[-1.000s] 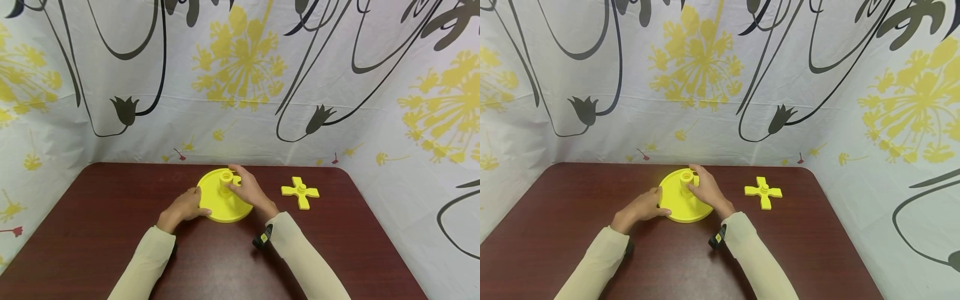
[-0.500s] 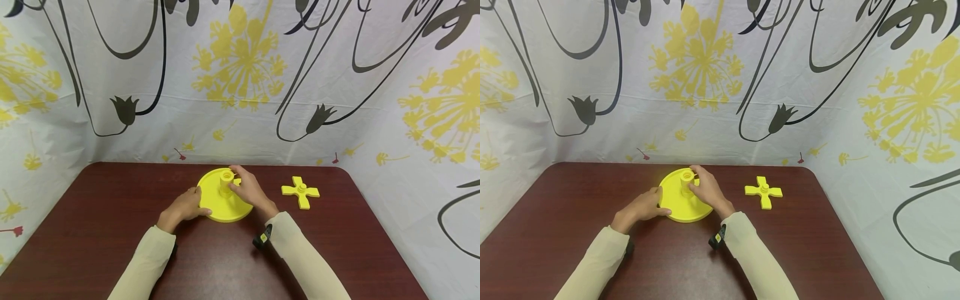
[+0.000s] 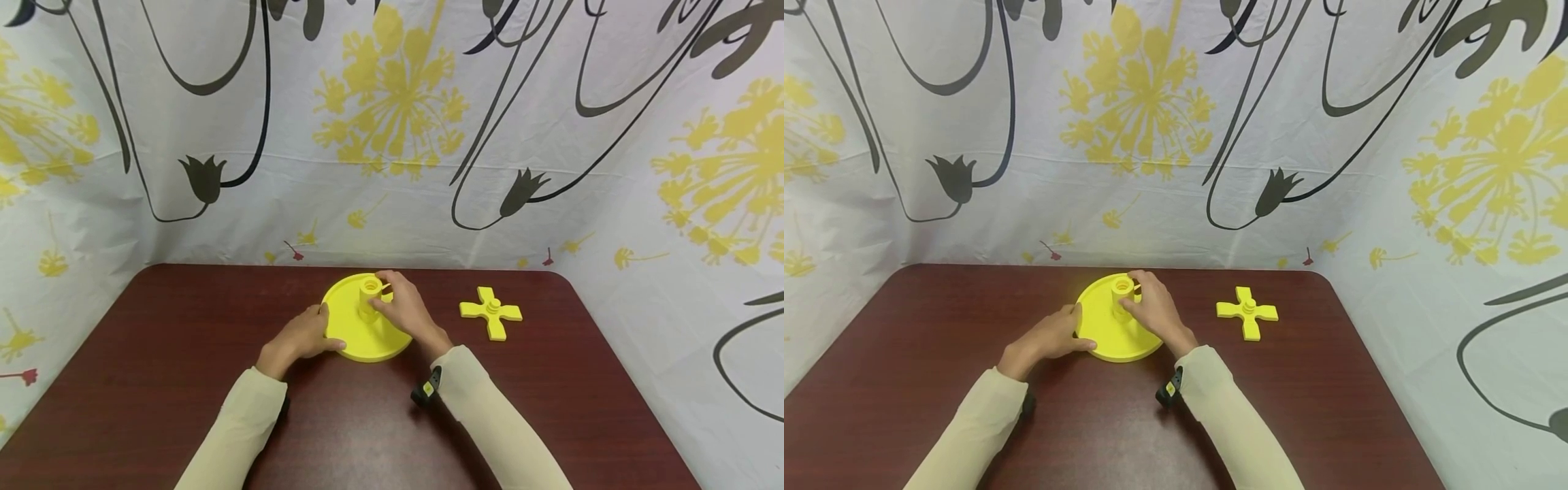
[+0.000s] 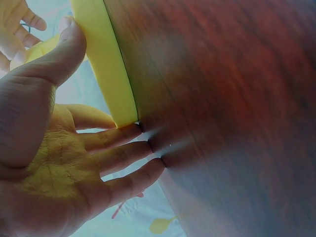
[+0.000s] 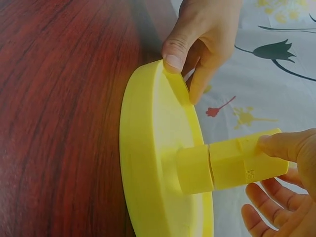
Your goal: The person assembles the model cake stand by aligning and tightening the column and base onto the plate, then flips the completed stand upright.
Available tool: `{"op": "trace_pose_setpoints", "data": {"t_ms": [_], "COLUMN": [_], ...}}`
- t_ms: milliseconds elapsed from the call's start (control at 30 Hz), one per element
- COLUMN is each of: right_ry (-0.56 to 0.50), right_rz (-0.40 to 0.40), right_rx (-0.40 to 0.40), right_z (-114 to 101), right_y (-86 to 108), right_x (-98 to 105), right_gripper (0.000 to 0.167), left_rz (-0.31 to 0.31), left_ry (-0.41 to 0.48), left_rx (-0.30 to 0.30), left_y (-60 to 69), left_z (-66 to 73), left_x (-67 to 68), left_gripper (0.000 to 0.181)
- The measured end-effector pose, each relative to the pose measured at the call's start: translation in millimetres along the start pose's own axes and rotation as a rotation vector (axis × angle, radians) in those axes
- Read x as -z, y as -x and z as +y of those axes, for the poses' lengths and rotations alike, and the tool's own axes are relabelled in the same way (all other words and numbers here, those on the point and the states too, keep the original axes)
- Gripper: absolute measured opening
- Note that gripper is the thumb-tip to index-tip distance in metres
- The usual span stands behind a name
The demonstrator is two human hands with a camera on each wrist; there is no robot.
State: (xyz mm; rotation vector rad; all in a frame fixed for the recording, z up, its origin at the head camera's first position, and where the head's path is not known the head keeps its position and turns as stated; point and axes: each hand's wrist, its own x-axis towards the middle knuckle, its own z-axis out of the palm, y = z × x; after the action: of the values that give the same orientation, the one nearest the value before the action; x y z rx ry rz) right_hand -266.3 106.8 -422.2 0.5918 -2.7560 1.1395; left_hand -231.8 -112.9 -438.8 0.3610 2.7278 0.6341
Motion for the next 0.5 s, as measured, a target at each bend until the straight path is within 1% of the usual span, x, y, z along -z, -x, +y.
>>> {"op": "trace_pose_setpoints", "data": {"t_ms": [167, 333, 500], "right_ry": [0.014, -0.042, -0.07], "right_rz": [0.0, -0.051, -0.083], "right_rx": [-0.02, -0.057, -0.049], "right_z": [-1.4, -3.1, -3.2], "right_y": [0.0, 1.2, 2.5], "right_x": [-0.3, 2.2, 3.4], "right_gripper": [0.051, 0.061, 0.06], "left_rz": [0.001, 0.005, 0.006], "left_ry": [-0.007, -0.011, -0.008], "left_rx": [-0.001, -0.012, -0.013], "left_y": [-0.5, -0.3, 0.2], "left_z": [-0.1, -0.5, -0.4], "left_x": [0.0, -0.2, 0.0], "left_gripper": [0.098, 0.097, 0.097]}}
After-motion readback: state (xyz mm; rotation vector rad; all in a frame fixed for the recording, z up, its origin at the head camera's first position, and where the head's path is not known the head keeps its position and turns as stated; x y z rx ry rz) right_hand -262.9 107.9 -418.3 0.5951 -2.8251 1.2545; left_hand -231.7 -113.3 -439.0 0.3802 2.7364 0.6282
